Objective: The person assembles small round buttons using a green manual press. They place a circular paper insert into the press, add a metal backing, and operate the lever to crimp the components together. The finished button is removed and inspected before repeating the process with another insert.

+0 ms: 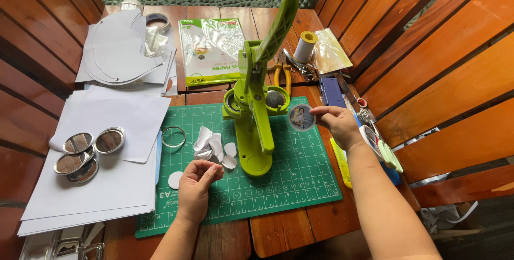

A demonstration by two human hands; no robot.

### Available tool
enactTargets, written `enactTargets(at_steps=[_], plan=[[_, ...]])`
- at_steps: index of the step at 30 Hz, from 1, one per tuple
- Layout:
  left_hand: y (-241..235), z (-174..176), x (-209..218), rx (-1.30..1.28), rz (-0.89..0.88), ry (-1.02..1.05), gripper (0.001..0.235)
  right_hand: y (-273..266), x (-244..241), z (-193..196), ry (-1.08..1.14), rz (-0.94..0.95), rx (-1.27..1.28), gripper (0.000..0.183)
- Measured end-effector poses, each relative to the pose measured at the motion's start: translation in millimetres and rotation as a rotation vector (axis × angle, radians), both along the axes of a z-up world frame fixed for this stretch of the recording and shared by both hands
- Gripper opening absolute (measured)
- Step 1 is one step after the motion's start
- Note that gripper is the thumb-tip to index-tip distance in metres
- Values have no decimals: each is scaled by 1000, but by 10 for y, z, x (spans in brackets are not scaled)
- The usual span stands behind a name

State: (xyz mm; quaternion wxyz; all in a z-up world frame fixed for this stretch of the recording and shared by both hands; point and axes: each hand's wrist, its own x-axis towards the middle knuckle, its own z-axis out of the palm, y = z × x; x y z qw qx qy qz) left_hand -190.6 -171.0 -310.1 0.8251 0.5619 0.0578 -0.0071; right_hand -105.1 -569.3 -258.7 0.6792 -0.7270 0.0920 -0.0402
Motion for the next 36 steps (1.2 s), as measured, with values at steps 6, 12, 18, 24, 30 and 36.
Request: enactTargets(at_steps=[6,12,18,24,30,36], plan=[[22,-45,10,-64,7,20,12,106,47,299,-100,57,46,22],[30,-63,3,-68,6,13,12,267,307,548,-148,51,-46,19],[26,-39,3,-45,-7,2,10,616,694,762,-588,157,-1070,20],[50,-44,-6,-55,4,4,11,867,946,595,-726,547,-1229,23],[50,-48,13,-68,-12,23,11,804,719,671,-378,257,-587,28],[41,-19,12,-53,-11,27,10,558,711,515,-224,257,-870,25]])
